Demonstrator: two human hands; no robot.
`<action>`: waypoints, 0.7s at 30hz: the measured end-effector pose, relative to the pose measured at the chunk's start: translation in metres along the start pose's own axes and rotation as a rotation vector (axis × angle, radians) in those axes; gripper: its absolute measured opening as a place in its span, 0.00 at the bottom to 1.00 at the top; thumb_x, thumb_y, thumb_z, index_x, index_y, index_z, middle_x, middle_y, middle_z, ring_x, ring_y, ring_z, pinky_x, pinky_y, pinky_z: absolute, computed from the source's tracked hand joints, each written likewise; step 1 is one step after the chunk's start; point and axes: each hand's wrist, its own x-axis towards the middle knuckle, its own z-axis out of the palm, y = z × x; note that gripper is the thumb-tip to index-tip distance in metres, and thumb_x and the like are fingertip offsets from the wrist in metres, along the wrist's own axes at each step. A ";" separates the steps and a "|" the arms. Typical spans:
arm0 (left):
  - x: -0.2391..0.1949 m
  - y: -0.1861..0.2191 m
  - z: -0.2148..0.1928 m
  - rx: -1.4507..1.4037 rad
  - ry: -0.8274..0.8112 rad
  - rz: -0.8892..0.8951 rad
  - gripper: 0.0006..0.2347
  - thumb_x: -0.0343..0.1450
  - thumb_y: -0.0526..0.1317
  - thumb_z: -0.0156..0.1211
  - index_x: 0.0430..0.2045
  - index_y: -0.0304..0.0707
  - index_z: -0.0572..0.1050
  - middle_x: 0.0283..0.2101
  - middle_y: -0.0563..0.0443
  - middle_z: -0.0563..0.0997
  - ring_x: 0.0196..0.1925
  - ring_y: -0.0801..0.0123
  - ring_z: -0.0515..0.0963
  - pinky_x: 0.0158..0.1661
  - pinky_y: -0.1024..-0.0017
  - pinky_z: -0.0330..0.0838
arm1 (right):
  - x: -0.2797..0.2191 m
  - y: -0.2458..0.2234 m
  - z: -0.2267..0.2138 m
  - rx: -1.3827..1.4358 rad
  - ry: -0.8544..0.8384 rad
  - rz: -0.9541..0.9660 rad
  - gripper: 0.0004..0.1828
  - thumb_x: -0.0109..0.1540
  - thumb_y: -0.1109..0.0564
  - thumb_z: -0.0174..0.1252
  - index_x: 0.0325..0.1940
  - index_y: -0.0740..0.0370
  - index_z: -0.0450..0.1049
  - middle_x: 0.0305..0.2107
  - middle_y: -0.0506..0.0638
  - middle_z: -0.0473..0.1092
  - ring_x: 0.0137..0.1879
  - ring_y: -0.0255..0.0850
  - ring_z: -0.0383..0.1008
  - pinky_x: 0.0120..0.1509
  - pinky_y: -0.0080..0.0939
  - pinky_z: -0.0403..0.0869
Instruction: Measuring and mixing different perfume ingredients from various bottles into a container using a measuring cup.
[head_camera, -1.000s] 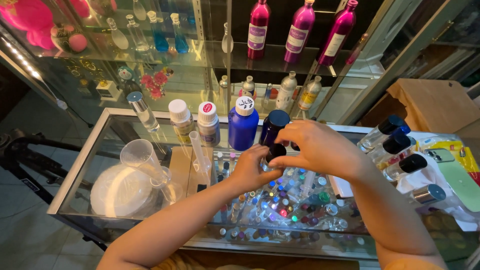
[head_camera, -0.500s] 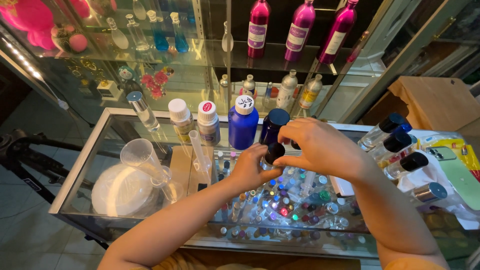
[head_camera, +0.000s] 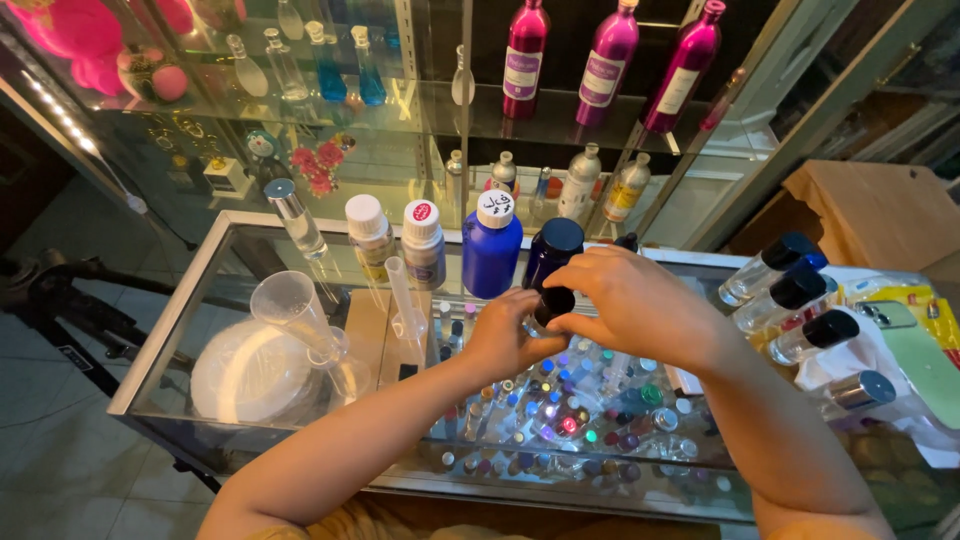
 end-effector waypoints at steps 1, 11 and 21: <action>0.001 0.001 0.000 0.003 0.005 0.004 0.13 0.61 0.41 0.75 0.17 0.40 0.72 0.23 0.45 0.78 0.32 0.48 0.78 0.35 0.63 0.74 | -0.001 -0.001 -0.001 -0.004 0.002 -0.005 0.18 0.61 0.48 0.68 0.49 0.60 0.80 0.36 0.53 0.79 0.46 0.51 0.79 0.62 0.53 0.73; -0.020 0.077 -0.038 0.002 0.086 0.369 0.08 0.66 0.41 0.72 0.26 0.44 0.75 0.29 0.51 0.79 0.32 0.61 0.78 0.32 0.67 0.73 | -0.038 -0.005 -0.044 0.139 0.190 -0.067 0.47 0.51 0.41 0.74 0.71 0.56 0.68 0.46 0.53 0.78 0.52 0.48 0.78 0.60 0.52 0.74; -0.167 0.046 -0.188 0.595 0.789 0.697 0.20 0.76 0.58 0.48 0.35 0.37 0.71 0.26 0.51 0.78 0.25 0.72 0.80 0.29 0.77 0.69 | -0.052 -0.006 -0.059 0.107 0.216 -0.130 0.42 0.54 0.41 0.69 0.71 0.54 0.68 0.45 0.47 0.79 0.52 0.40 0.79 0.60 0.47 0.77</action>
